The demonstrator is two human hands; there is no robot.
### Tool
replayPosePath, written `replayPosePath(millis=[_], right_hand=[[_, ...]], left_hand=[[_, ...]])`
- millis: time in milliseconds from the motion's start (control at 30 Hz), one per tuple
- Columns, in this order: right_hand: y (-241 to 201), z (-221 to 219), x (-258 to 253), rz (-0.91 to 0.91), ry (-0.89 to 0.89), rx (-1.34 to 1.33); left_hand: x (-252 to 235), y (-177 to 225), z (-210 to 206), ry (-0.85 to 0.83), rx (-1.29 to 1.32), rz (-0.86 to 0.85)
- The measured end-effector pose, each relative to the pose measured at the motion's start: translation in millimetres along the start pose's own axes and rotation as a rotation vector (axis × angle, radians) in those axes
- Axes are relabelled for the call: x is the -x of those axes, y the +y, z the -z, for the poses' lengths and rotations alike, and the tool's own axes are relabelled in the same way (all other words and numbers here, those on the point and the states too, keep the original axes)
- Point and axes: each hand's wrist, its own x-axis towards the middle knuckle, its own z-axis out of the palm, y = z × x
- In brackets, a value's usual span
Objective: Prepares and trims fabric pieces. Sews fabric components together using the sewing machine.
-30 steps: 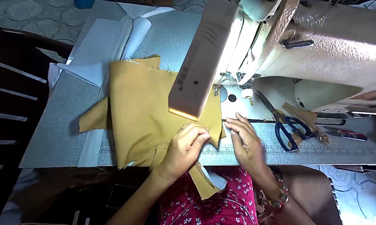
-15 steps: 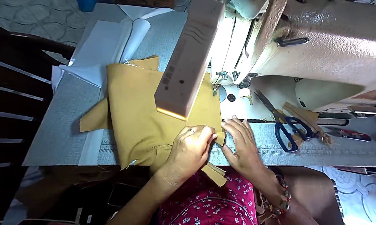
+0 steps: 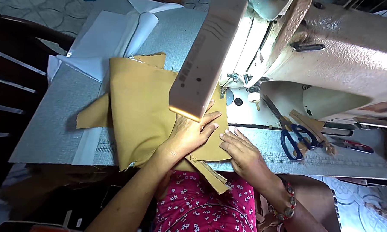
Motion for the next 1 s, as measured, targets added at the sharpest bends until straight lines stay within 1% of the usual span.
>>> replayPosePath(millis=[167, 333, 533, 700, 767, 833, 867, 1000], right_hand=[[-3.1, -5.4, -5.8, -0.031, 0.027, -0.035], [-1.1, -8.8, -16.4, -0.071, 0.032, -0.046], [17.0, -8.0, -35.5, -0.107, 0.006, -0.06], [26.6, -19.5, -37.7, -0.115, 0.073, -0.071], [26.2, -22.1, -35.2, -0.111, 0.074, -0.048], [25.2, -22.7, -34.1, -0.109, 0.066, -0.038], [25.0, -22.6, -33.9, -0.112, 0.064, -0.034], [25.3, -23.2, -33.3, -0.112, 0.062, -0.016]], left_hand=[[-2.3, -17.1, 2.7, -0.016, 0.009, -0.058], [-10.9, -21.8, 8.5, -0.024, 0.004, -0.098], [-36.4, -24.7, 16.6, -0.03, 0.013, -0.113], [-57.4, -50.0, 8.8, -0.025, 0.053, -0.148], [-61.2, -63.3, 3.1, 0.037, 0.064, -0.148], [-66.1, -63.5, 2.1, 0.163, 0.04, -0.178], [-69.3, -61.2, 3.0, 0.196, 0.011, -0.187], [-82.5, -52.8, 1.8, 0.154, -0.119, -0.199]])
